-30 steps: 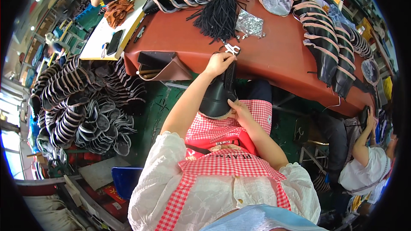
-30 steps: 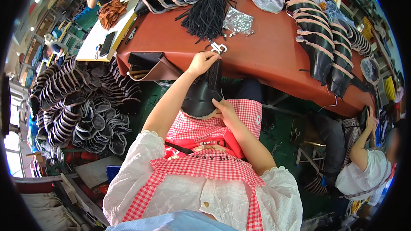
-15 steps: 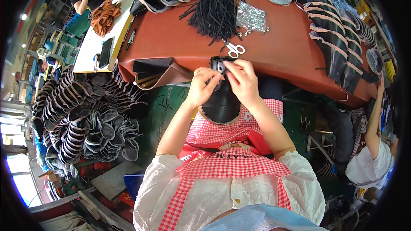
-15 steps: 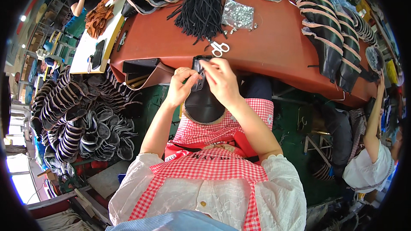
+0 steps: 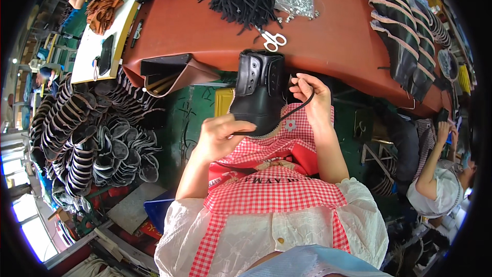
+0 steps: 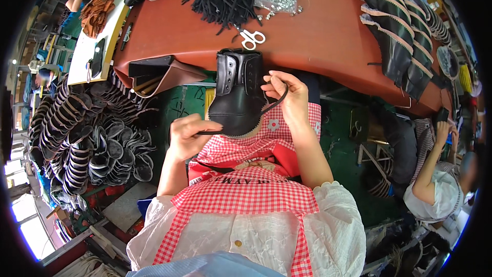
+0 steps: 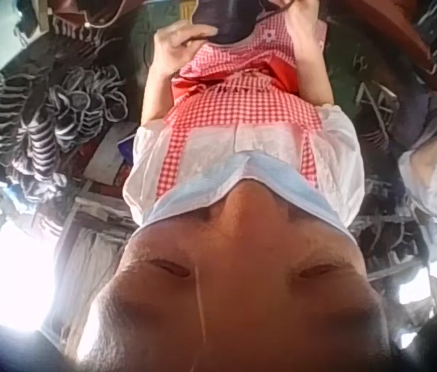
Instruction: The recorder is lacing black leather boots and trimming the laces with scissors.
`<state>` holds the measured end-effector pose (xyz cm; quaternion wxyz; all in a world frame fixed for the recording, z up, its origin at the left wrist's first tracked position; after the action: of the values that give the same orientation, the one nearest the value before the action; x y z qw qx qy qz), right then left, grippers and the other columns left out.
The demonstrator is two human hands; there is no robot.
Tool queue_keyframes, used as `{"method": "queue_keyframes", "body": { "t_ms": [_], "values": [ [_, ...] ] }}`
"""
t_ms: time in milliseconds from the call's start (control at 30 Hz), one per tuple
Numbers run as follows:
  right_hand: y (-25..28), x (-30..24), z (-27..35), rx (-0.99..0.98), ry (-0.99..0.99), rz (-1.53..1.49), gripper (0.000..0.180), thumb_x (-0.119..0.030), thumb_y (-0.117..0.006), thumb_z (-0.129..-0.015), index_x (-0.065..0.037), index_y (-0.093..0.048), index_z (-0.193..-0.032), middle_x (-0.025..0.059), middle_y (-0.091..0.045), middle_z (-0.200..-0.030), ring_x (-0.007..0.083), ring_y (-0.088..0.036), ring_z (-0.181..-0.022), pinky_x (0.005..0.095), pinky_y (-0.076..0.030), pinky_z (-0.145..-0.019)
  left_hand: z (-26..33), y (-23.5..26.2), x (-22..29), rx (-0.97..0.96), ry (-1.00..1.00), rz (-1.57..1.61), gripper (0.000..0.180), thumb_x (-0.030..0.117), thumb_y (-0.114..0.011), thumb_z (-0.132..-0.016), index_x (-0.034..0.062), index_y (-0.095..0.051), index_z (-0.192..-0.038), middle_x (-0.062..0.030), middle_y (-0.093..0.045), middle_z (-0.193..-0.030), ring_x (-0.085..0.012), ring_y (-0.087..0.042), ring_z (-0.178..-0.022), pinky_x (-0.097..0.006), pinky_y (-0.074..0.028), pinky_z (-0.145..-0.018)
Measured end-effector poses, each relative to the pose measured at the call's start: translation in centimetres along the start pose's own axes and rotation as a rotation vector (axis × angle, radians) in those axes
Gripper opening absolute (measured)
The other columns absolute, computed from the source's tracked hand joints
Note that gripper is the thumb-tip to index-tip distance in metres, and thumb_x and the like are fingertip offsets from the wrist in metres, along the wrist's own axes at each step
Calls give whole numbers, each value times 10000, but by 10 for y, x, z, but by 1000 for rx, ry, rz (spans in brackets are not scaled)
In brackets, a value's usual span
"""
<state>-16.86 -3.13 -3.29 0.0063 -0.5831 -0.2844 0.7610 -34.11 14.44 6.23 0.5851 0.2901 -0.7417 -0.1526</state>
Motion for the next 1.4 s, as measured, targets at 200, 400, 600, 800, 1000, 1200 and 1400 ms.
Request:
{"method": "queue_keyframes", "body": {
  "t_ms": [200,400,600,800,1000,1200,1400],
  "values": [
    [6,12,4,22,133,213,203,-132,-643,-901,35,-640,-1016,137,-682,-911,209,-696,-731,269,-570,-626,-24,-52,-42,-71,145,53,215,6,-706,-728,56,-695,-937,-85,-616,-724,-232,-615,-660,-301,-488,-612],
    [3,28,-1,-23,118,200,157,-66,-625,-902,41,-642,-1016,120,-680,-923,184,-688,-803,256,-558,-715,-40,-73,-80,31,151,-139,151,62,-681,-762,65,-690,-913,-94,-587,-771,-267,-610,-678,-340,-494,-628],
    [11,56,-7,-51,169,331,147,-41,-658,-872,16,-650,-1008,86,-674,-902,135,-665,-773,250,-553,-705,-54,-85,-82,116,169,-229,129,83,-677,-775,69,-695,-903,-81,-586,-801,-261,-624,-694,-347,-504,-634],
    [1,52,-3,-21,12,116,139,-21,-674,-853,36,-635,-973,89,-681,-854,141,-667,-759,251,-554,-701,-51,-83,-79,204,267,17,131,67,-693,-781,58,-712,-910,-78,-603,-806,-194,-609,-647,-281,-476,-592],
    [2,59,-5,-22,83,83,114,-5,-682,-841,38,-623,-928,89,-680,-858,125,-660,-742,236,-543,-695,-49,-86,-81,170,296,-119,137,65,-686,-777,62,-715,-911,-74,-609,-822,-200,-616,-661,-288,-485,-610],
    [10,73,-4,-10,118,293,102,40,-685,-811,25,-621,-889,73,-665,-881,106,-632,-763,214,-522,-691,-52,-93,-82,132,254,-252,138,78,-679,-753,80,-709,-887,-51,-607,-847,-246,-635,-721,-347,-512,-652],
    [9,73,-5,-4,227,339,106,22,-706,-784,34,-617,-841,84,-680,-846,118,-663,-728,228,-542,-640,-54,-97,-77,184,147,-330,124,85,-683,-754,96,-708,-876,-36,-594,-842,-245,-630,-709,-354,-511,-631]
  ]
}}
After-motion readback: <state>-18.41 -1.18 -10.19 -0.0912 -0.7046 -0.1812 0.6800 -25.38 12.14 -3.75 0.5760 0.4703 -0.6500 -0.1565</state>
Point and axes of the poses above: each hand's wrist, its own z-axis away from the middle knuckle, its own y-axis out of the back of the hand, x = y × z, the point moved 5 cm from there along -z, towards the middle knuckle
